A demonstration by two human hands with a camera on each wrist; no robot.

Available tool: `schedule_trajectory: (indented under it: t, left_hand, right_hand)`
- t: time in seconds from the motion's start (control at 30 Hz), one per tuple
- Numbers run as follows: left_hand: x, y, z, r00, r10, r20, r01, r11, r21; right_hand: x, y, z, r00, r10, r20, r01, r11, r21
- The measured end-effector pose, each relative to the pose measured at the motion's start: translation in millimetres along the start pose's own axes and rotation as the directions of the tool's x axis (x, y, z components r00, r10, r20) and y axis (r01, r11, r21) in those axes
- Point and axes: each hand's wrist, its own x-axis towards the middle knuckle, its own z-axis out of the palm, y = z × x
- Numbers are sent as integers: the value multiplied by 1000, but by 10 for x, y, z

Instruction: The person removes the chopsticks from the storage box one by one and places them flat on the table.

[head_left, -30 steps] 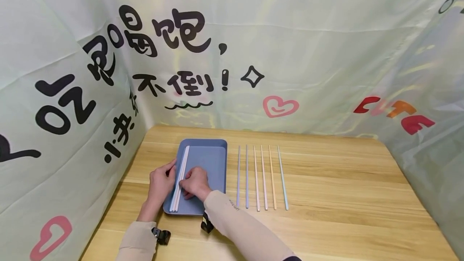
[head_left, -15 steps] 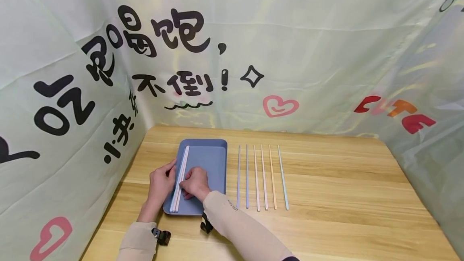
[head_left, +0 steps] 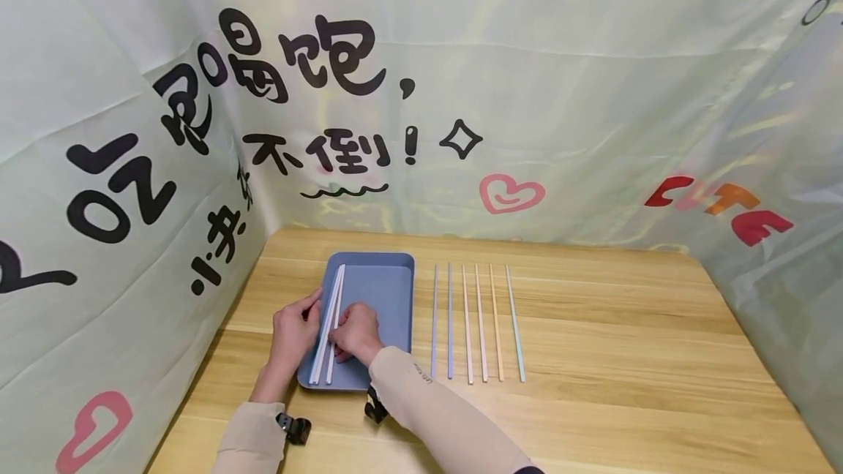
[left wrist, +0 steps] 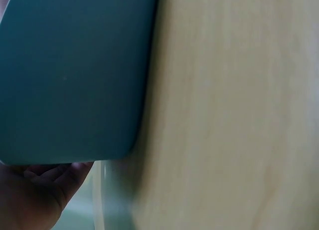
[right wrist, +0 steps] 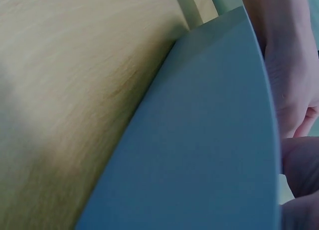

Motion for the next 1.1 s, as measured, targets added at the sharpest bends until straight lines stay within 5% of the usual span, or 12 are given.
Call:
schedule_trajectory:
  t: [0.43, 0.77, 1.1]
  left_hand:
    - [-7, 22, -1, 1000, 12, -18, -12, 1000, 2]
    - [-11, 3, 12, 1000, 9, -20, -9, 1000, -7]
    - [2, -4, 0, 1000, -13, 8, 13, 1000, -2]
  right_hand:
    - [7, -9, -19, 999, 47, 18, -46, 998, -31]
    - [12, -12, -4, 1000, 12, -20, -13, 996, -84]
    - [141, 69, 29, 1000, -19, -17, 14, 970, -244]
